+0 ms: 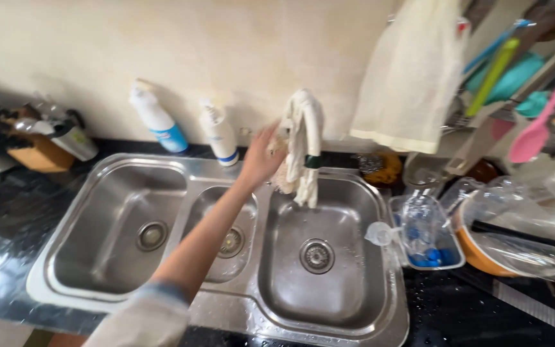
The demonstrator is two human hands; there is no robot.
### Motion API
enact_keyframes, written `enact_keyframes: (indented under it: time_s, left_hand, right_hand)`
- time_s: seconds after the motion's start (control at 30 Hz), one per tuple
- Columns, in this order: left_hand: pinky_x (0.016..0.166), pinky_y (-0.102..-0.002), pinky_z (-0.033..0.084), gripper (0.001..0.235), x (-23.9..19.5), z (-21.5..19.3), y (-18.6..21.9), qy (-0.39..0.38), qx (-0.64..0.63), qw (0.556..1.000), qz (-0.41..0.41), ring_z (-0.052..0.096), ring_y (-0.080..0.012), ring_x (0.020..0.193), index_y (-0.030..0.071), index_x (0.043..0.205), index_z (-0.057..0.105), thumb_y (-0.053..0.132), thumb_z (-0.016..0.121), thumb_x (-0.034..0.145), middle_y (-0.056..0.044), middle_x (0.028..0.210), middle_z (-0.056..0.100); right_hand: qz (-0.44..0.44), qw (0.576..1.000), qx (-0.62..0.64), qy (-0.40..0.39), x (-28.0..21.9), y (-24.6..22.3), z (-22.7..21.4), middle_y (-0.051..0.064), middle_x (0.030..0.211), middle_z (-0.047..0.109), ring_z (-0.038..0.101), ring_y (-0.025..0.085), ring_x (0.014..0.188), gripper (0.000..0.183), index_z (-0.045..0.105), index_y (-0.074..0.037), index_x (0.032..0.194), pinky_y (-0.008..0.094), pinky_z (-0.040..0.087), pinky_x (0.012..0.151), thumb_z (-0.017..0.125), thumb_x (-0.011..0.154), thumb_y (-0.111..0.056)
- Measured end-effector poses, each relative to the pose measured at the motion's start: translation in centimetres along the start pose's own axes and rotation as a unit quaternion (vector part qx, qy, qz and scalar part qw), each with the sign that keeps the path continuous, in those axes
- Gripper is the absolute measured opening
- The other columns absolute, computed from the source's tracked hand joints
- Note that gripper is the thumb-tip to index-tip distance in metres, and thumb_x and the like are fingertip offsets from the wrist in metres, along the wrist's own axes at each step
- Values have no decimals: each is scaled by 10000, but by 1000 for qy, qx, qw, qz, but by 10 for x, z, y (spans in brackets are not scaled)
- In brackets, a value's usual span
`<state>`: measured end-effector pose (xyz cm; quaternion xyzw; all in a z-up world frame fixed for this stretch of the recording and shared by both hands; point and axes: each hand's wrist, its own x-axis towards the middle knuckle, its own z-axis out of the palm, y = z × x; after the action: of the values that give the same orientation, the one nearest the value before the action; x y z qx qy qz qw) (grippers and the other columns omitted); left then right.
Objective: The person rinses plastic bottles under the kitchen tap, shakes water out of them, and carries them to a blue plastic bag hanging by the window. They then wipe the black countertop with a cloth, moving a tape roll aside, and finish by washing the cloth under running water in the sink.
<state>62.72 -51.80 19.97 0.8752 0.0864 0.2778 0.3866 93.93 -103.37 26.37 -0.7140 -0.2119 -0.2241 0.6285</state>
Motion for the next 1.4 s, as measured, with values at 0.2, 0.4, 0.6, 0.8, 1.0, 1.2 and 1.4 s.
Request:
enact_keyframes:
  time_s: [0.2,0.4,0.6,0.8,1.0,1.2,1.4]
  left_hand:
    - [701,-361,550,270,110,19,9,-41,-152,987,-31,667,-170,795,-34,1049,731,193,754,905,-77,839,735]
    - [623,-349,455,153,88,-55,105,119,-162,966,162,505,-126,694,5,1059,664,29,696,911,-51,755,593]
    - [915,-260,581,296,-33,-106,201,-228,-301,884,274,668,-84,1015,31,1302,597,-16,629,1011,-28,1084,663]
    - [1031,-355,548,445,-93,-97,100,-433,-328,818,190,651,-183,1173,41,1341,614,-15,660,902,-84,1228,681]
    - [891,-390,582,489,-51,26,-35,-305,-117,943,-56,692,-274,1003,93,1280,618,183,779,827,-111,1201,681]
    - [790,-503,529,408,-13,100,-80,-120,62,991,12,666,-400,975,95,1053,650,381,803,805,-205,1116,658]
    - [867,-442,583,272,-27,129,-137,-66,30,994,-84,746,-341,878,70,976,652,317,751,921,-143,897,753]
  right_hand:
    - [11,999,48,-9,-161,-99,26,-20,1114,629,630,39,974,93,671,-59,1204,217,543,945,653,1124,-16]
    - [29,987,-109,-118,-226,-130,83,103,1110,691,663,122,1010,135,660,5,1225,260,537,912,698,1097,26]
    - [109,973,16,-204,-263,-227,160,93,1473,487,550,128,1259,817,429,-57,1521,270,510,963,804,796,-82]
    - [221,950,148,-165,-346,-200,178,140,1266,677,659,192,1106,507,627,18,1363,354,538,935,747,899,-147]
    - [489,861,138,-20,-426,-133,203,66,1099,737,713,162,961,327,635,-67,1256,317,575,850,512,1015,-250]
    - [475,878,53,4,-446,-109,223,76,1041,720,665,137,885,291,652,-38,1232,308,514,750,556,987,-161]
    - [403,910,-88,-31,-429,-92,238,140,974,733,628,159,873,281,703,43,1126,322,503,779,585,972,-161]
